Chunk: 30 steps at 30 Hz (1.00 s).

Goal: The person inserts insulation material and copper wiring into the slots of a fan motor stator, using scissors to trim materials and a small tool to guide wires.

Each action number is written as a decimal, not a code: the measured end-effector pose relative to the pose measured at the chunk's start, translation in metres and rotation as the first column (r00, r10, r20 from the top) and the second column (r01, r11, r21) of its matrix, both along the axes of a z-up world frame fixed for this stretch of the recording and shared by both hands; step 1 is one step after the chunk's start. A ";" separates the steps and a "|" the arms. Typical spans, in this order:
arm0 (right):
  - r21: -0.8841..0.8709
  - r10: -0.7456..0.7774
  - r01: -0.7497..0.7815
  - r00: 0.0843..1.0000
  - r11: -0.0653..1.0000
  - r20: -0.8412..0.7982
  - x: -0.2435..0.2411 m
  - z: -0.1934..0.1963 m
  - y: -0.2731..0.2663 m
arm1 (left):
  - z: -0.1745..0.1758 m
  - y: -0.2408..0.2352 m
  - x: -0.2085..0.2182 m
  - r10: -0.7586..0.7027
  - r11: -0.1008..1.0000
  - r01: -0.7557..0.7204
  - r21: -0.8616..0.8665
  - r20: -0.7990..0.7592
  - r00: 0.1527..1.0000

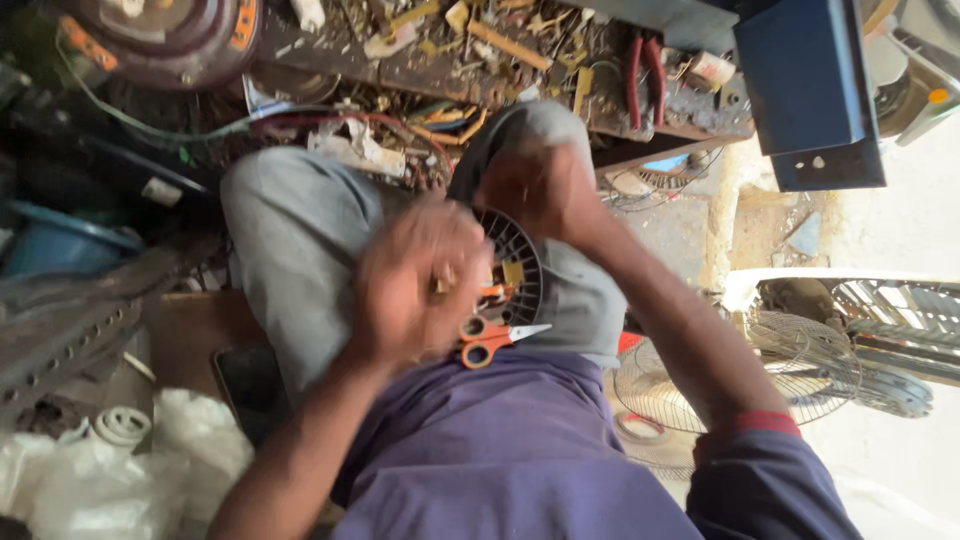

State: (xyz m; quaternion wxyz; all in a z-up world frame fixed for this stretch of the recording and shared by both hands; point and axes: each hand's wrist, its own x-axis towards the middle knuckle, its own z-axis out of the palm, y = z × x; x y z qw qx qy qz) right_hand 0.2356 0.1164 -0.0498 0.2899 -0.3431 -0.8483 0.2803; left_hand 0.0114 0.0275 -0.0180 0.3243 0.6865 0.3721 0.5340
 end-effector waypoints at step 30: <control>0.310 0.035 -0.212 0.871 0.927 0.489 -0.025 0.065 -0.079 | -0.033 0.080 -0.020 -0.595 0.754 0.401 -0.521 -0.281 0.753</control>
